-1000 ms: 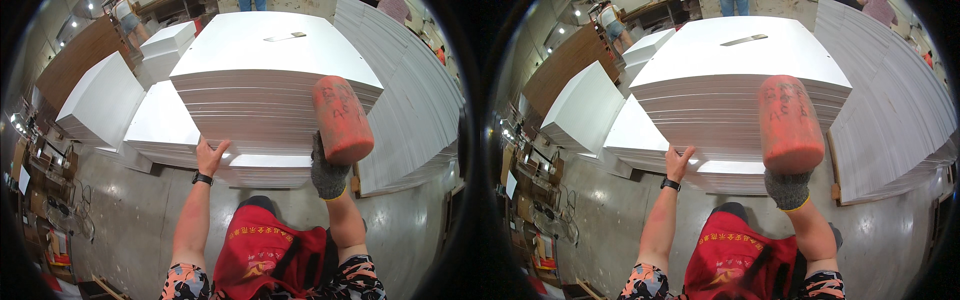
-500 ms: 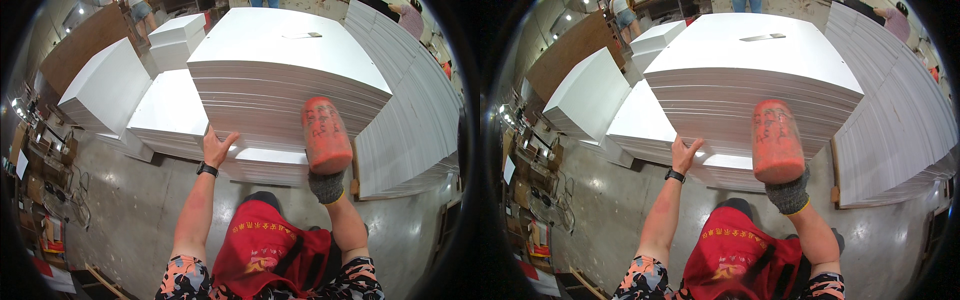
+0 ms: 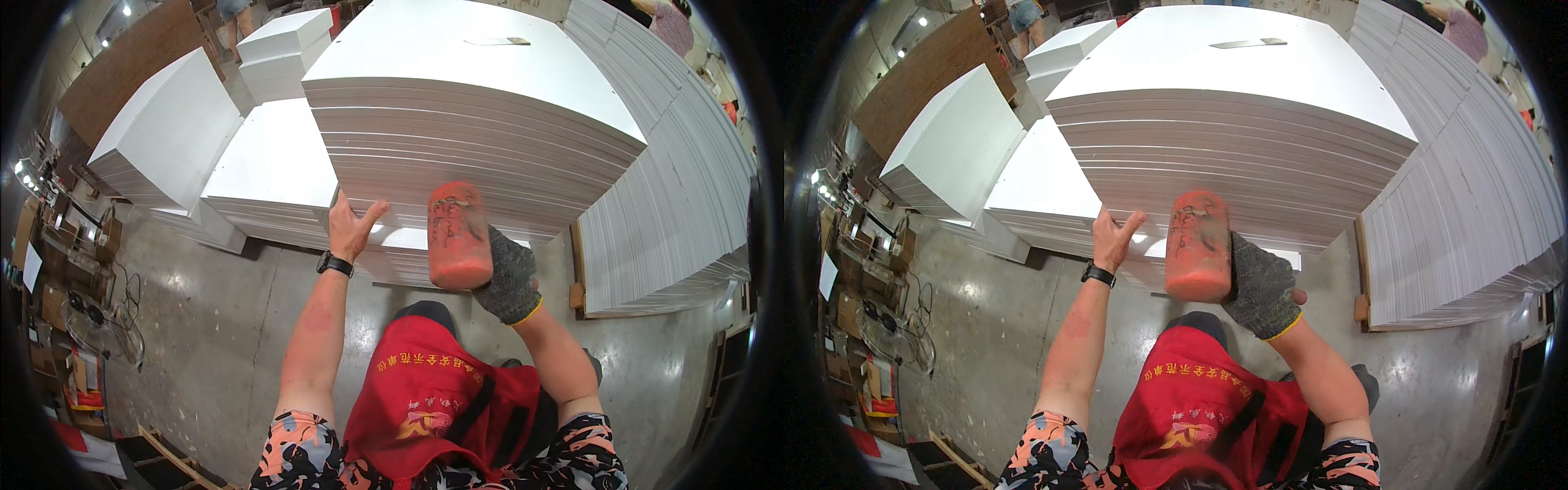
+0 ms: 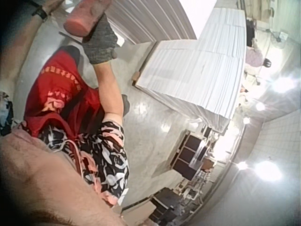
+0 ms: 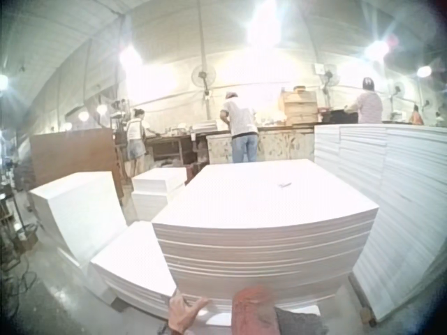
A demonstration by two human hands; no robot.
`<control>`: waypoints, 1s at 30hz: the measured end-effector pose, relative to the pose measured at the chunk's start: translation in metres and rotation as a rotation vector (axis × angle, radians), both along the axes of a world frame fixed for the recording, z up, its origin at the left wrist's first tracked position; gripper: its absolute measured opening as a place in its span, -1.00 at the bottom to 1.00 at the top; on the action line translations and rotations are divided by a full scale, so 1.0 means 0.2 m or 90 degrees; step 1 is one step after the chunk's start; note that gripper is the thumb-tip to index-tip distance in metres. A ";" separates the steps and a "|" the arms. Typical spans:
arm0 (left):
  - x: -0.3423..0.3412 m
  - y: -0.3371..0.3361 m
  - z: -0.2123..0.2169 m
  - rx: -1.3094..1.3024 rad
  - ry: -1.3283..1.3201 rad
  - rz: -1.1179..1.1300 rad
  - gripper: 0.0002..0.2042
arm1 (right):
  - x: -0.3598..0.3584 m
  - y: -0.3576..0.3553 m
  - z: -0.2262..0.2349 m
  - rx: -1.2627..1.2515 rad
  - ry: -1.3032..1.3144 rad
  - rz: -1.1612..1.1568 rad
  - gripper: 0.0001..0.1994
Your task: The person uses a red rubber mallet to strike the edges of a stack of white wood panels, aligning them vertically on a wooden pallet.
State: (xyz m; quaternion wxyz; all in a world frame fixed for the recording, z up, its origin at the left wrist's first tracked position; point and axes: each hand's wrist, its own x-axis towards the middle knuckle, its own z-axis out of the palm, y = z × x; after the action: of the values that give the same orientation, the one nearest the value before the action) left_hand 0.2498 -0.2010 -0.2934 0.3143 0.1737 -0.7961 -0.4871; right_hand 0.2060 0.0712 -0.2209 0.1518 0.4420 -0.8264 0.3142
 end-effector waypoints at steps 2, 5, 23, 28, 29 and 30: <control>0.00 0.01 0.01 0.016 0.007 -0.005 -0.33 | -0.01 -0.01 -0.03 0.013 -0.020 -0.028 -0.52; -0.02 0.03 0.00 0.017 0.007 -0.007 -0.34 | -0.05 0.00 -0.11 0.023 -0.028 -0.076 -0.50; -0.02 0.00 -0.04 0.001 0.035 0.015 -0.42 | -0.03 0.05 -0.14 0.091 -0.075 -0.073 -0.56; -0.02 0.01 -0.05 0.014 0.032 0.008 -0.38 | 0.03 0.02 -0.20 0.202 -0.052 -0.054 -0.70; -0.02 0.00 -0.05 0.012 0.027 0.008 -0.38 | 0.04 0.01 -0.19 0.204 -0.065 -0.027 -0.70; -0.02 -0.01 -0.05 0.002 0.019 0.011 -0.37 | 0.05 -0.01 -0.17 0.204 -0.077 0.001 -0.71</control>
State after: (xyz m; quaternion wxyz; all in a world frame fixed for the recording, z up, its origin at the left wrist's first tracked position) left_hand 0.2465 -0.2023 -0.3034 0.3303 0.1738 -0.7891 -0.4878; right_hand 0.2156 0.0697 -0.2542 0.0289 0.4416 -0.8731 0.2047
